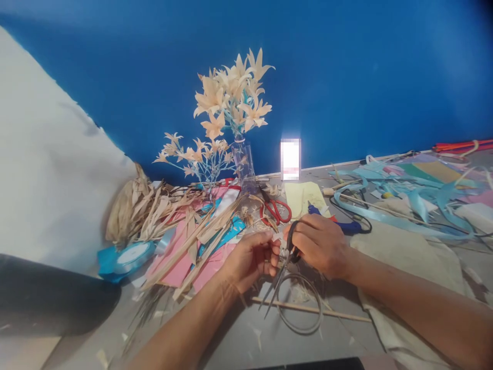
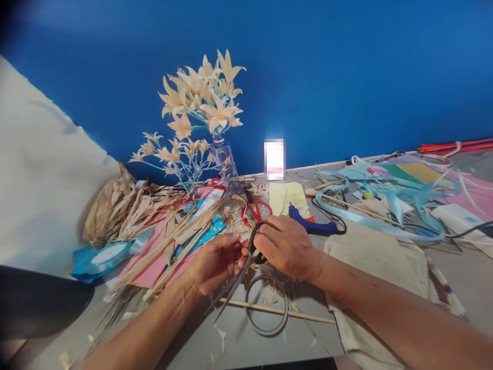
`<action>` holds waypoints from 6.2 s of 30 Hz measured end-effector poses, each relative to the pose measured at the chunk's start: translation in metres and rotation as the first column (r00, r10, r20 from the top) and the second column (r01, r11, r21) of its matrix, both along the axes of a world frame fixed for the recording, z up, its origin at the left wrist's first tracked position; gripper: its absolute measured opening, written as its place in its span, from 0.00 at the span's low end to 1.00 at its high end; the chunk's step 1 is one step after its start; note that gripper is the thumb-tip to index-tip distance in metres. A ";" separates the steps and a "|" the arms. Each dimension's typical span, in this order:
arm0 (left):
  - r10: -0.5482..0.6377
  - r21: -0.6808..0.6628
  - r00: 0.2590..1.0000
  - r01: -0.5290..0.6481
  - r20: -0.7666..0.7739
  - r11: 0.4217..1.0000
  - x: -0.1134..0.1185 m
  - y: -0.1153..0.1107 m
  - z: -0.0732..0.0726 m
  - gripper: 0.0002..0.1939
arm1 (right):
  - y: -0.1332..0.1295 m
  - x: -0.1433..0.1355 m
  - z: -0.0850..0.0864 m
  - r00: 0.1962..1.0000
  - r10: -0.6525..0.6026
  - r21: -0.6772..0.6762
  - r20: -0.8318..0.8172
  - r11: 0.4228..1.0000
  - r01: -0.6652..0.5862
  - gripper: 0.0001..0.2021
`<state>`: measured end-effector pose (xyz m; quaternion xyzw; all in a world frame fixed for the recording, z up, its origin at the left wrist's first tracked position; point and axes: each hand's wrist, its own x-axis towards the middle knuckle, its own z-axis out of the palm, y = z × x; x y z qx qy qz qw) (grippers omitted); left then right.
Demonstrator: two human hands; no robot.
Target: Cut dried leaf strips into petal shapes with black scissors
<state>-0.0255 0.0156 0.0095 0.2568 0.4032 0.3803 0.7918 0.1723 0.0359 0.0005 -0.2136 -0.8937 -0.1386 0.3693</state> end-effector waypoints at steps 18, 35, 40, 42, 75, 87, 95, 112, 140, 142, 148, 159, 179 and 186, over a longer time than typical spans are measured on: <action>0.063 0.470 0.916 0.143 -0.395 0.871 0.000 -0.004 -0.006 0.14 | 0.007 -0.013 0.007 0.796 -0.419 -0.869 -0.438 -0.029 -0.494 0.16; -0.038 0.545 0.960 0.189 -0.276 0.817 -0.004 -0.005 0.000 0.11 | 0.010 -0.005 0.001 0.665 -0.326 -0.583 -0.672 -0.322 -0.746 0.18; -0.011 0.494 0.955 0.162 -0.296 0.854 -0.005 -0.006 0.000 0.11 | 0.012 -0.003 0.001 0.766 -0.316 -0.761 -0.559 -0.172 -0.626 0.16; -0.020 0.464 0.975 0.124 -0.223 0.877 -0.004 -0.006 -0.001 0.11 | 0.010 -0.005 0.004 0.771 -0.348 -0.786 -0.533 -0.133 -0.603 0.15; 0.076 0.269 0.986 -0.114 0.148 0.956 0.012 -0.008 -0.013 0.20 | 0.000 -0.026 -0.008 0.497 -0.553 -0.562 -0.669 -0.062 -0.825 0.19; 0.167 0.220 0.982 -0.182 0.086 0.958 0.017 -0.009 -0.011 0.16 | -0.007 -0.030 0.004 0.630 -0.548 -0.702 -0.550 -0.105 -0.705 0.19; 0.150 0.244 0.987 -0.160 0.060 0.956 0.014 -0.007 -0.010 0.10 | -0.007 -0.028 0.010 0.689 -0.524 -0.807 -0.501 -0.004 -0.590 0.14; 0.390 0.396 0.920 -0.344 -0.040 0.851 -0.001 -0.002 -0.004 0.12 | -0.007 -0.021 -0.003 0.940 -0.074 -0.939 -0.332 -0.075 -0.337 0.34; 0.377 0.405 0.923 -0.318 -0.073 0.857 0.000 -0.004 0.000 0.11 | -0.009 -0.023 -0.013 0.936 -0.012 -0.927 -0.352 -0.134 -0.351 0.35; 0.371 0.397 0.927 -0.321 -0.055 0.860 -0.001 -0.004 0.000 0.11 | -0.009 -0.023 -0.014 0.940 -0.015 -0.930 -0.341 -0.139 -0.340 0.35; 0.354 0.377 0.935 -0.318 -0.030 0.870 0.000 -0.004 0.001 0.11 | -0.010 -0.023 -0.016 0.932 -0.036 -0.918 -0.361 -0.162 -0.361 0.34; 0.346 0.367 0.938 -0.313 -0.027 0.876 -0.001 -0.004 0.003 0.12 | -0.011 -0.023 -0.014 0.927 -0.040 -0.914 -0.372 -0.161 -0.373 0.34; 0.358 0.442 0.930 -0.289 -0.080 0.849 -0.010 -0.002 -0.003 0.10 | -0.011 -0.019 -0.016 0.925 -0.074 -0.902 -0.372 -0.205 -0.380 0.30; 0.353 0.434 0.932 -0.286 -0.081 0.854 -0.011 -0.001 0.000 0.10 | -0.009 -0.017 -0.019 0.933 -0.063 -0.917 -0.353 -0.176 -0.359 0.30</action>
